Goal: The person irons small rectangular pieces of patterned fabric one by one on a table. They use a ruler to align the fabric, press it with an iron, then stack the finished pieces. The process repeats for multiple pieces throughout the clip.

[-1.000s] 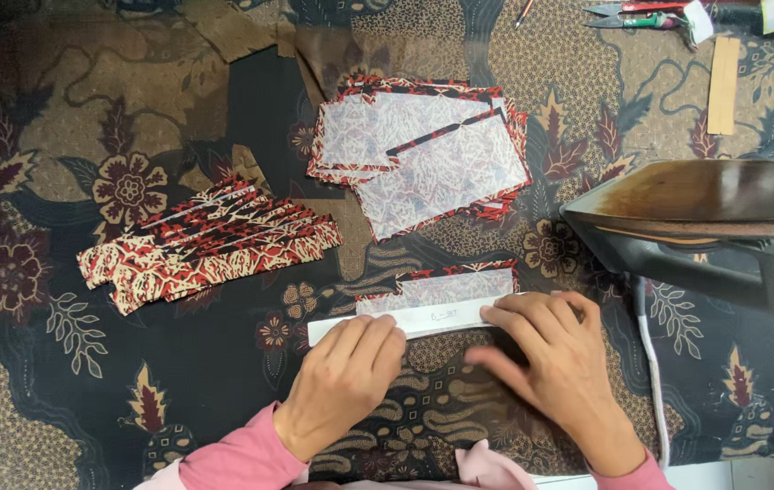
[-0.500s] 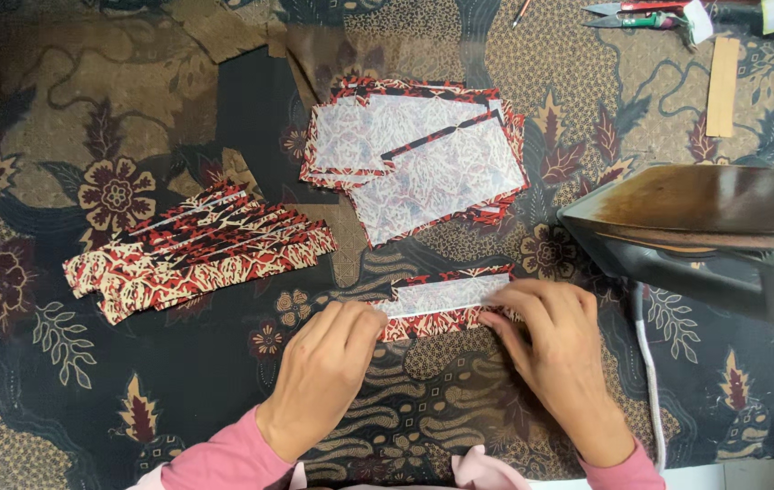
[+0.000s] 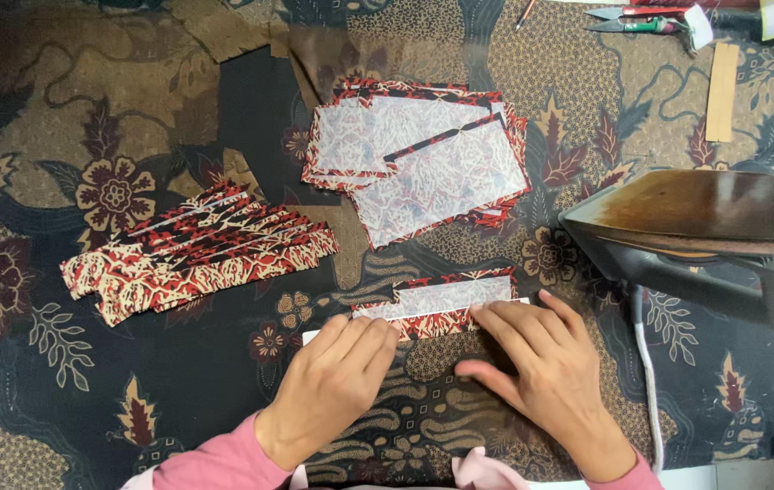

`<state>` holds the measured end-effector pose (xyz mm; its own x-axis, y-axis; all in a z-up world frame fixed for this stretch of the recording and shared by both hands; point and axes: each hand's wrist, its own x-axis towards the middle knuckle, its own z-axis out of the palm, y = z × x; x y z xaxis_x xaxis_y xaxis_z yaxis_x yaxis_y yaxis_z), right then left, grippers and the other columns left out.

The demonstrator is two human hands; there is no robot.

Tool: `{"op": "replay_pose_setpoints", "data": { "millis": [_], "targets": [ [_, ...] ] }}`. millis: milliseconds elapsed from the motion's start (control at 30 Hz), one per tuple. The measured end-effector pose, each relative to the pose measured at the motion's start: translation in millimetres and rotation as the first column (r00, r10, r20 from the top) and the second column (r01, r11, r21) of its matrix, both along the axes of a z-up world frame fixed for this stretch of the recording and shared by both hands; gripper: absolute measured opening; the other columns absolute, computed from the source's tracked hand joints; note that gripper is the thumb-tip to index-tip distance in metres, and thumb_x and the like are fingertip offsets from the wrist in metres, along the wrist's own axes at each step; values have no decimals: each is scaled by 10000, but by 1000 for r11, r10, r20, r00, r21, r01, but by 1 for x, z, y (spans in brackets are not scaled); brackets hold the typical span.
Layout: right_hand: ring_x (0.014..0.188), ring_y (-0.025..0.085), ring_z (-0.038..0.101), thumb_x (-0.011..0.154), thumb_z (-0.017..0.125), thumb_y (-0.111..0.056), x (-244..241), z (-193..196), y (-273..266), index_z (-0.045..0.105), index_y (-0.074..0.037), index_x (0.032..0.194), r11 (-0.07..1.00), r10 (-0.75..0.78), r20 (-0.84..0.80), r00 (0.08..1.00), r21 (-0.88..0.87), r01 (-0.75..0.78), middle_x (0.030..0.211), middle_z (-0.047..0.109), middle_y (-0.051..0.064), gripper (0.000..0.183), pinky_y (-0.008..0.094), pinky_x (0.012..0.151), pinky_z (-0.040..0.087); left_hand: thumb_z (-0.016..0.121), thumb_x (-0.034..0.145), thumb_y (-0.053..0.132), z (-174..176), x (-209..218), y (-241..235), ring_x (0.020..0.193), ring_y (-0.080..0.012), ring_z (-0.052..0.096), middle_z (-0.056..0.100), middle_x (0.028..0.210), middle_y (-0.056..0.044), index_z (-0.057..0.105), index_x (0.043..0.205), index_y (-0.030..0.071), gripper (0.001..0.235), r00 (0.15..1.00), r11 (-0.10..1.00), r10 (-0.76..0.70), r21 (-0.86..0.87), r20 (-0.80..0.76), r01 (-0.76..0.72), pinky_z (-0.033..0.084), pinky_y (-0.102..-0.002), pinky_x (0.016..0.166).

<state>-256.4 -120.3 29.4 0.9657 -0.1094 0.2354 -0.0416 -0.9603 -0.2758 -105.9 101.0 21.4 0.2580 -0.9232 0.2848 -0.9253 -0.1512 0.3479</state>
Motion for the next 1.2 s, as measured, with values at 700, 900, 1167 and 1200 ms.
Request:
{"op": "replay_pose_setpoints", "data": {
  "millis": [700,900,1167,1200],
  "targets": [
    [1016,237,620,835,683,-89,34,10,-18,693,-158,1111,994,-78,-229,970,-92,58,999,655,8,285,507,1035,389,616,846,56,9,31,-13,883,-265,615,607,902,-86,640,1095,51,249,961,991,104,109,-256,-78,439,-412,804],
    [1210,254,598,826,612,-52,22,7,9,658,-129,1280,967,-153,-180,972,-231,109,1289,643,78,463,533,1131,370,653,870,77,6,31,-16,852,-277,613,597,866,-86,649,1023,68,153,940,987,148,110,-307,-119,434,-416,777],
    [1448,516,232,525,652,-833,30,8,67,395,-443,1545,967,-255,-463,849,-130,219,1558,225,357,1122,841,936,302,678,873,98,8,31,-12,810,-261,623,598,919,-81,680,977,90,104,934,975,206,146,-291,-169,438,-427,745],
    [1466,529,196,506,651,-846,34,9,69,386,-466,1556,964,-266,-495,827,-135,229,1574,190,363,1147,864,935,292,675,876,81,9,32,-11,832,-238,635,596,946,-79,684,981,88,106,932,976,200,143,-302,-163,442,-427,765]
  ]
}}
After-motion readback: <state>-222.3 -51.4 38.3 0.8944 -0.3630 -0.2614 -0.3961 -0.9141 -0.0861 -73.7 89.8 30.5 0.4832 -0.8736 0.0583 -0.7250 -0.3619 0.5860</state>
